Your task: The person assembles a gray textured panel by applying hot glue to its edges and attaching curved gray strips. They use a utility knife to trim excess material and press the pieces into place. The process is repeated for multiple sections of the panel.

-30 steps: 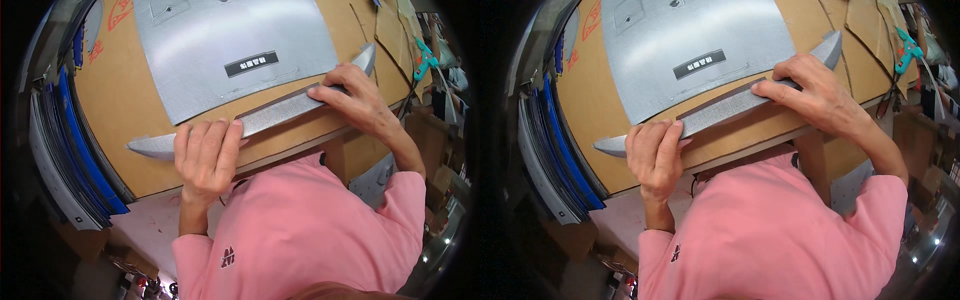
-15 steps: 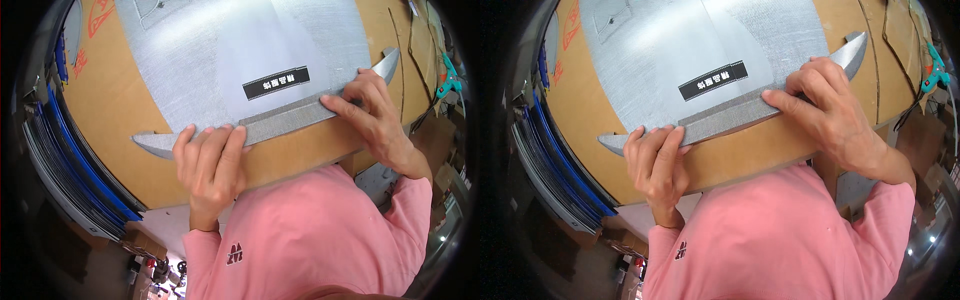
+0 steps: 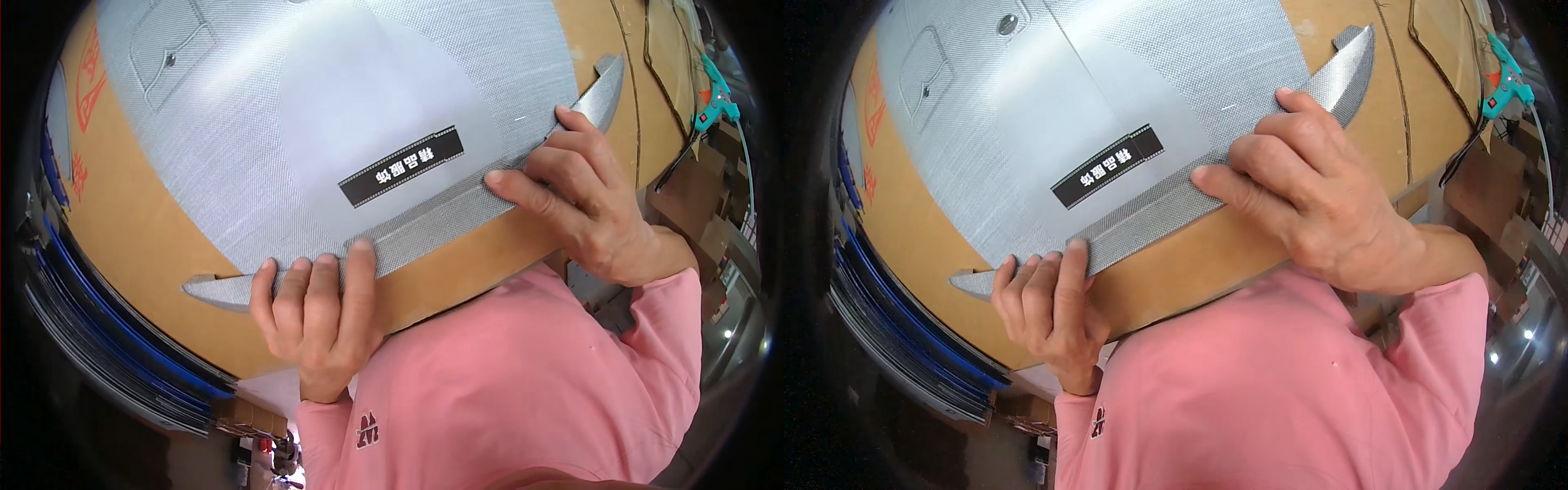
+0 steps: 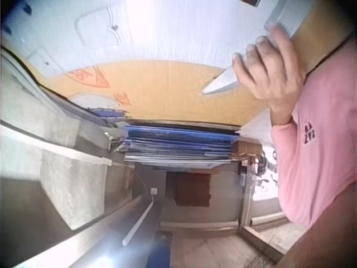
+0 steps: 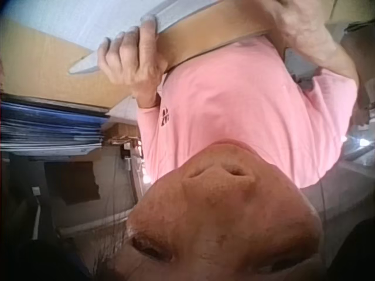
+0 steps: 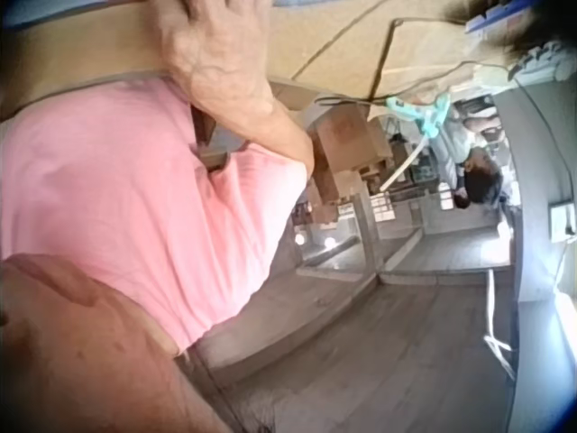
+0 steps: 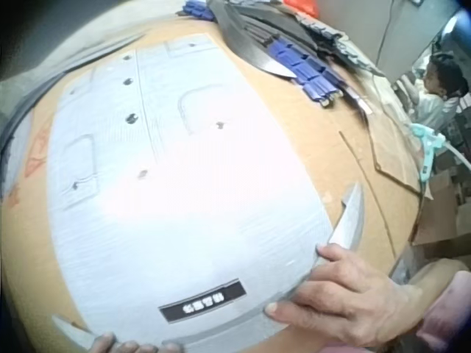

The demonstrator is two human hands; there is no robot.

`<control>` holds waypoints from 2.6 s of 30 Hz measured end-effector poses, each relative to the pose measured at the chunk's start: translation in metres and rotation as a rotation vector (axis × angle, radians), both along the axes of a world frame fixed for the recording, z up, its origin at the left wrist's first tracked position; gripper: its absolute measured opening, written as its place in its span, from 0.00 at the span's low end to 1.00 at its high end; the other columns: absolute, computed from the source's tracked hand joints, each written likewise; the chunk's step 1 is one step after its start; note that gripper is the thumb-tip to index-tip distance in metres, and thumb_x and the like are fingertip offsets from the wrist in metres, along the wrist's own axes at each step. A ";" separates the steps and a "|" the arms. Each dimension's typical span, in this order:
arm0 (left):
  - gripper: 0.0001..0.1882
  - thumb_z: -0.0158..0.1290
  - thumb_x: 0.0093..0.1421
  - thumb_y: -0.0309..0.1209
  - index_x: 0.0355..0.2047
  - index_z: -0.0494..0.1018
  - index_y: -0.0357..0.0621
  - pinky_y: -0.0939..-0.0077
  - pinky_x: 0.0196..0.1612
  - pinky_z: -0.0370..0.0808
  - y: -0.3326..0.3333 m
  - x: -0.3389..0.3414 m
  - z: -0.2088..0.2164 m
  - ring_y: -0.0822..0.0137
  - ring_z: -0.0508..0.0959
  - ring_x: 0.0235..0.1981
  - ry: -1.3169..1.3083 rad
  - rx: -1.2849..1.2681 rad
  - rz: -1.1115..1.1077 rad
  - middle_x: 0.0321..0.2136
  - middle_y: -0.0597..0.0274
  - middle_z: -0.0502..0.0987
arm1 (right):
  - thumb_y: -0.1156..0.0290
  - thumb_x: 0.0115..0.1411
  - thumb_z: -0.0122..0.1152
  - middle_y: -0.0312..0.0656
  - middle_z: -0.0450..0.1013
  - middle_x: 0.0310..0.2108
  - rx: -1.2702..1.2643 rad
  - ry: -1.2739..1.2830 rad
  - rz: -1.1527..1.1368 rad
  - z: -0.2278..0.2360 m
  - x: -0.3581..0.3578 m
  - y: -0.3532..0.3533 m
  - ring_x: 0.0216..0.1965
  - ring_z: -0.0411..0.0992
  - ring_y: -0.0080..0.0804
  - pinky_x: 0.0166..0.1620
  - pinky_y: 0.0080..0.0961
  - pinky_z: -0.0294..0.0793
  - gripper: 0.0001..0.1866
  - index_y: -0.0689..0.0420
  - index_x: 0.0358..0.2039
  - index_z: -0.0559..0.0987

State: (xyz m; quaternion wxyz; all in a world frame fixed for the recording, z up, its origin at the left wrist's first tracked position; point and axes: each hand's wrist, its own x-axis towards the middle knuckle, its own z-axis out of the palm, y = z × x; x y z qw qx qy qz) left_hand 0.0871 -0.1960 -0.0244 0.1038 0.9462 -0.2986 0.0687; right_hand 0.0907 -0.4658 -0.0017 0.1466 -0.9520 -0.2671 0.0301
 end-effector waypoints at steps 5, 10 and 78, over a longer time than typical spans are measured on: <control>0.22 0.51 0.47 0.29 0.45 0.79 0.53 0.55 0.44 0.69 -0.004 0.003 0.010 0.66 0.68 0.31 0.066 0.056 -0.035 0.27 0.68 0.65 | 0.78 0.40 0.61 0.38 0.66 0.33 0.023 0.020 0.008 0.000 -0.001 0.001 0.37 0.68 0.35 0.55 0.48 0.67 0.24 0.56 0.43 0.80; 0.25 0.51 0.44 0.28 0.46 0.76 0.50 0.57 0.44 0.65 -0.004 0.012 0.017 0.67 0.65 0.29 0.158 0.069 -0.082 0.25 0.67 0.62 | 0.77 0.40 0.62 0.38 0.67 0.34 0.020 0.112 0.050 0.006 0.006 -0.002 0.39 0.67 0.38 0.55 0.47 0.65 0.26 0.55 0.45 0.78; 0.24 0.52 0.37 0.16 0.38 0.77 0.41 0.69 0.30 0.70 -0.006 0.000 0.023 0.61 0.69 0.31 0.142 0.075 -0.086 0.28 0.63 0.70 | 0.71 0.57 0.59 0.46 0.71 0.27 0.314 -0.026 -0.478 -0.023 -0.025 -0.006 0.27 0.71 0.44 0.33 0.36 0.70 0.24 0.58 0.55 0.68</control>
